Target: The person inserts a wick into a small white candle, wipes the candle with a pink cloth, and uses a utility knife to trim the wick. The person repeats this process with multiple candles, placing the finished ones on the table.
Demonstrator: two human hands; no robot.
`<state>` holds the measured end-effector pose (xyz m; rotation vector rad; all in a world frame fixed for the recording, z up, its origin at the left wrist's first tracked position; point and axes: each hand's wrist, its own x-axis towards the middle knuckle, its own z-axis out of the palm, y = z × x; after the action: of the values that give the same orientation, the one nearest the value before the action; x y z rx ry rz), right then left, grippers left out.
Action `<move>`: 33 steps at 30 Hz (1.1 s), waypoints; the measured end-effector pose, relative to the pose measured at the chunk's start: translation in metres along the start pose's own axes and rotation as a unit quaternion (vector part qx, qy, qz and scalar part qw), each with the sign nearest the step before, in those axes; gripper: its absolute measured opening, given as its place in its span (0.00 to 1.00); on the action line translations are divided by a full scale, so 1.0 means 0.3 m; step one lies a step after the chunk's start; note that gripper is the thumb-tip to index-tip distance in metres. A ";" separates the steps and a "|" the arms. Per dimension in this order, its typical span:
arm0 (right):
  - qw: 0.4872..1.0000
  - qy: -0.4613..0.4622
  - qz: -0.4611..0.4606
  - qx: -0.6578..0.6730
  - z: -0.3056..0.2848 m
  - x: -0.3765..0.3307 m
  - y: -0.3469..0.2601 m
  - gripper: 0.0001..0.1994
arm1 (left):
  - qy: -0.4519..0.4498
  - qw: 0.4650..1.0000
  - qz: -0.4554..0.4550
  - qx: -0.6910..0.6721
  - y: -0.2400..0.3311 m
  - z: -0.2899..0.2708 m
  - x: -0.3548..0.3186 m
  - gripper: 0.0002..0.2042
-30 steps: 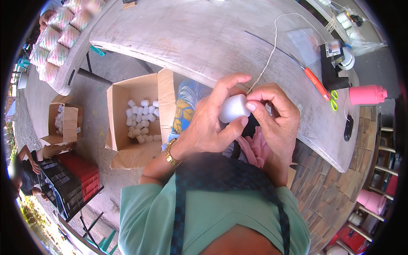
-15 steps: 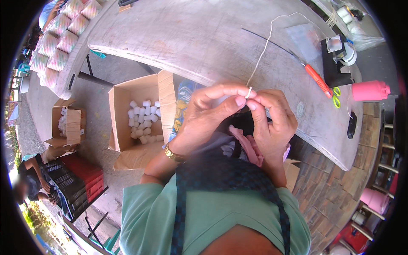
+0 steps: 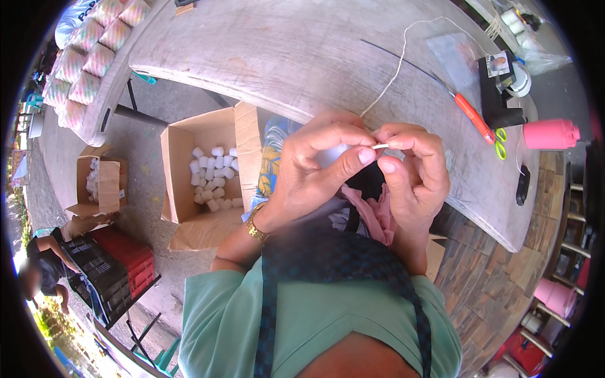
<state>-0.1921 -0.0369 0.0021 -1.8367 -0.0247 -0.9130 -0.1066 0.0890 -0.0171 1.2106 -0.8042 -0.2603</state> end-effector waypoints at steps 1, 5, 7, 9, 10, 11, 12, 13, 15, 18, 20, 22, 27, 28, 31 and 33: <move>1.000 0.012 0.005 0.006 0.006 0.000 -0.002 0.08 | 0.006 0.999 -0.023 -0.034 0.001 0.000 -0.001 0.06; 0.999 0.021 -0.023 -0.025 0.020 0.001 0.013 0.12 | 0.050 0.998 0.022 0.040 0.002 0.015 -0.001 0.05; 0.997 0.022 -0.048 -0.058 0.024 0.004 0.009 0.13 | 0.077 0.988 0.065 0.119 0.002 0.017 -0.002 0.04; 0.988 0.000 -0.096 -0.118 0.030 0.022 0.017 0.13 | 0.060 0.988 0.035 0.137 0.008 0.000 0.001 0.03; 0.982 -0.011 -0.120 -0.147 0.031 0.028 0.021 0.13 | 0.052 0.988 0.019 0.146 0.010 -0.006 0.003 0.03; 0.977 -0.014 -0.126 -0.169 0.030 0.028 0.020 0.12 | 0.049 0.989 0.009 0.138 0.012 -0.006 0.003 0.02; 0.973 -0.017 -0.131 -0.191 0.028 0.028 0.021 0.11 | 0.045 0.990 -0.002 0.130 0.013 -0.006 0.003 0.02; 0.967 -0.020 -0.137 -0.212 0.028 0.029 0.021 0.11 | 0.041 0.992 -0.014 0.122 0.015 -0.006 0.004 0.02; 0.988 -0.016 -0.063 -0.143 0.022 0.032 -0.003 0.09 | 0.026 0.991 -0.011 0.133 0.017 -0.007 0.008 0.01; 0.997 -0.025 0.058 -0.052 0.002 0.032 -0.005 0.07 | 0.010 0.989 0.008 0.147 0.010 -0.011 0.012 0.01; 0.994 -0.040 0.096 -0.024 -0.012 0.032 -0.002 0.05 | 0.002 0.989 0.014 0.150 0.010 -0.009 0.014 0.01; 0.993 -0.029 0.112 -0.012 -0.005 0.030 -0.003 0.04 | -0.006 0.989 0.009 0.149 0.014 -0.005 0.017 0.01; 0.990 0.001 0.138 0.004 0.009 0.023 0.002 0.03 | -0.010 0.982 0.037 0.183 0.006 -0.008 0.018 0.01; 0.990 0.002 0.143 0.009 0.013 0.024 -0.003 0.02 | -0.009 0.982 0.039 0.185 0.005 -0.008 0.017 0.02; 0.988 0.005 0.156 0.014 0.014 0.025 -0.005 0.02 | -0.007 0.984 0.032 0.175 0.002 -0.008 0.016 0.02; 0.984 0.019 0.173 0.030 0.020 0.024 -0.009 0.02 | -0.009 0.987 0.022 0.161 0.001 -0.010 0.014 0.01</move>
<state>-0.1847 -0.0336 0.0073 -1.6991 0.2791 -0.6933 -0.1017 0.0890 -0.0154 1.4916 -0.9106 -0.1065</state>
